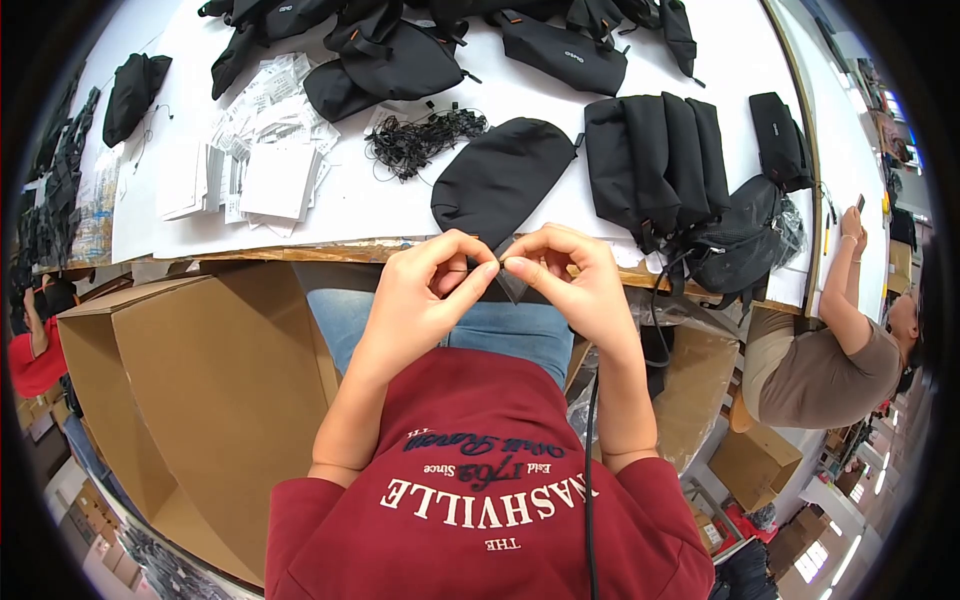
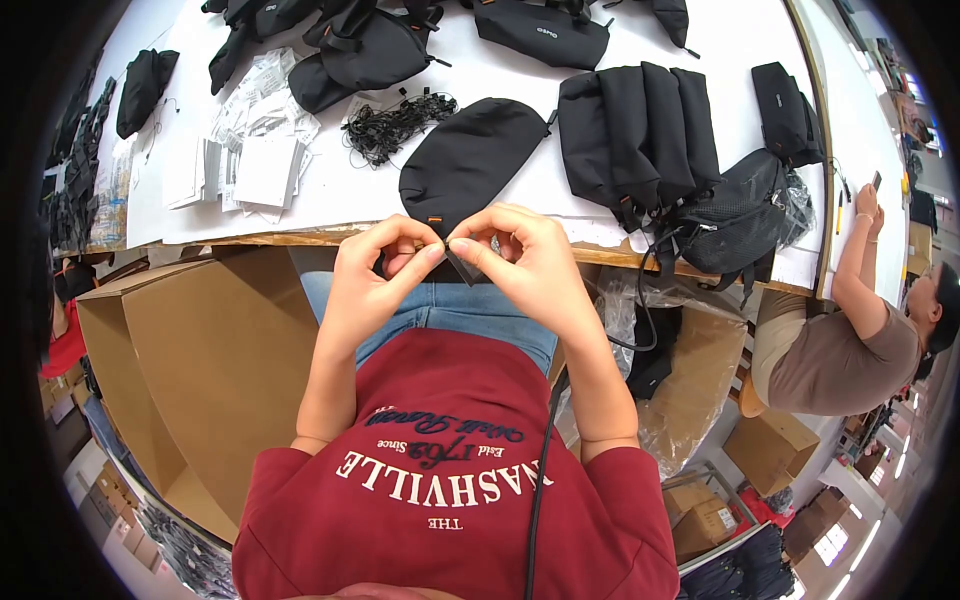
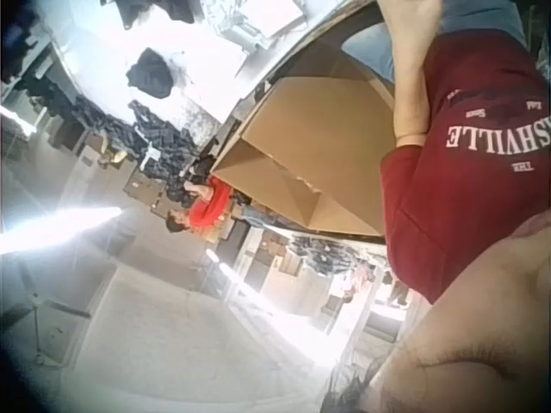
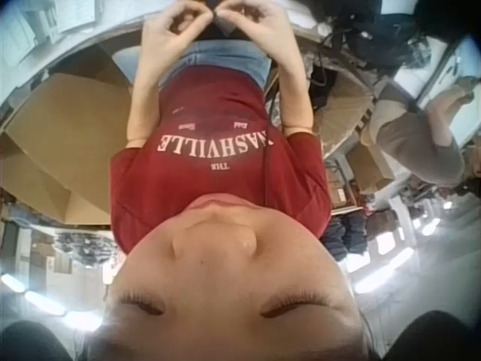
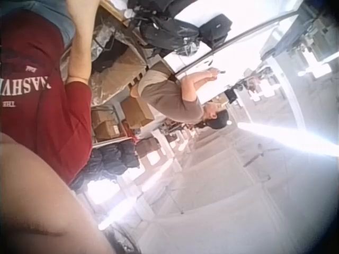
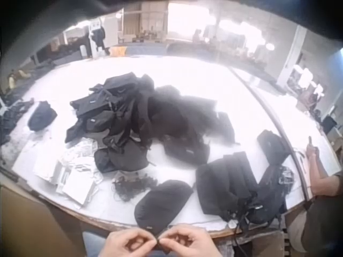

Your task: Checking and packaging small black bags with cards.

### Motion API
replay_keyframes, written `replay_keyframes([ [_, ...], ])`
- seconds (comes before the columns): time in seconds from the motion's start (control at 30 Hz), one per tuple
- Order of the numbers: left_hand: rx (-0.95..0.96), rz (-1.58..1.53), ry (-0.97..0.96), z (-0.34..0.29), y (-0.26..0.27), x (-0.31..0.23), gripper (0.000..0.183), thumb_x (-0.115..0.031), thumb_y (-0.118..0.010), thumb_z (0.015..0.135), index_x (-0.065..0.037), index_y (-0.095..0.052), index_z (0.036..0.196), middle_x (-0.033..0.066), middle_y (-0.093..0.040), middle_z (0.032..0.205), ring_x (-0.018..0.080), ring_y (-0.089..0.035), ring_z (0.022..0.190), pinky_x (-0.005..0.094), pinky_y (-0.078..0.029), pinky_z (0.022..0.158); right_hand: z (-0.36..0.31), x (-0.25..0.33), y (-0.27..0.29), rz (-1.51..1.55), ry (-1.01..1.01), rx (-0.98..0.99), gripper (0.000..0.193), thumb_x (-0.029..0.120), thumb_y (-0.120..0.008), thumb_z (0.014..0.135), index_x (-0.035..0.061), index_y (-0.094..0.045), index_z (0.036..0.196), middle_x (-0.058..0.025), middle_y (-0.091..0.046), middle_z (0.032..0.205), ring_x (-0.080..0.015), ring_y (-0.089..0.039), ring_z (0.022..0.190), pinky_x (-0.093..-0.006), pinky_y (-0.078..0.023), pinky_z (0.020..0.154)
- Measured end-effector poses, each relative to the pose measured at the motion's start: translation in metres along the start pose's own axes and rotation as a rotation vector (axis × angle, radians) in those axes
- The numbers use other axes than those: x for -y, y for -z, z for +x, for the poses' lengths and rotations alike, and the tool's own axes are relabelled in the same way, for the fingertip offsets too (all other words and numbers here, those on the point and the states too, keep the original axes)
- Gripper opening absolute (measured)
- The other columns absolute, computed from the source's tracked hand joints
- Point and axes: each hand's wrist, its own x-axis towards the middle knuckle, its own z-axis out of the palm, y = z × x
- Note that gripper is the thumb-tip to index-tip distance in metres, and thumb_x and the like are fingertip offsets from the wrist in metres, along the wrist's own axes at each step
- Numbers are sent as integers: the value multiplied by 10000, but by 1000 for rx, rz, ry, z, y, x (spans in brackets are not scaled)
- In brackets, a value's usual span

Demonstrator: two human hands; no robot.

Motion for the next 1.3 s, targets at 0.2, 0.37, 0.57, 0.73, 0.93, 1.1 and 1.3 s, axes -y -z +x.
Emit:
replay_keyframes([
  [0.2, -5, -68, -102, 2, -3, 11, 86, -70, -703, 828, -37, -631, 861, -40, -370, 599, 52, -313, 541, 228, -267, 493, -2, 11, 5, -122, 131, 41, 82, 103, -729, 771, 51, -703, 829, -6, -573, 683, -69, -387, 548, -228, -318, 500],
  [0.37, 104, -217, -8, 0, 2, 14, 64, -37, -690, 830, -10, -640, 860, -16, -538, 700, 32, -402, 593, 190, -302, 535, -4, 9, 3, -70, 183, 72, 76, 69, -726, 777, 22, -691, 825, 4, -544, 657, -54, -428, 560, -232, -328, 511],
  [0.57, 128, -106, -126, -1, -6, 1, 44, -41, -685, 839, -2, -668, 847, 11, -601, 723, 45, -429, 554, 207, -332, 488, 6, -58, 31, 120, -191, 2, 198, 165, -564, 951, 27, -687, 1020, 32, -526, 652, -19, -439, 547, -174, -339, 494],
  [0.73, 463, -317, -192, -5, -23, -4, 56, -65, -692, 824, -16, -676, 845, 38, -633, 757, 102, -506, 584, 242, -393, 550, 12, -76, 25, 313, -455, 142, 273, 261, -485, 999, 37, -631, 1053, 35, -546, 673, -22, -450, 529, -162, -316, 444],
  [0.93, 682, -406, -212, -9, -45, -2, 70, -84, -677, 854, -16, -665, 861, 46, -615, 770, 142, -566, 682, 259, -436, 597, 11, -85, 23, 618, -339, 27, 281, 291, -513, 985, 27, -607, 969, 19, -557, 694, -49, -524, 560, -180, -353, 462],
  [1.1, 737, -418, -244, -13, -41, -2, 62, -90, -676, 858, -34, -667, 882, 35, -584, 873, 120, -536, 700, 230, -430, 613, 8, -72, 17, 439, -301, 42, 194, 207, -585, 947, 16, -615, 966, 5, -597, 740, -49, -554, 626, -190, -407, 522],
  [1.3, 81, 22, -402, 2, -12, 3, 314, -17, -640, 824, -108, -645, 1125, 86, -520, 1274, 180, -543, 885, 284, -475, 729, -8, -31, 17, -224, 96, -147, 110, 101, -660, 845, 3, -611, 862, -15, -615, 696, -47, -545, 583, -216, -422, 537],
])
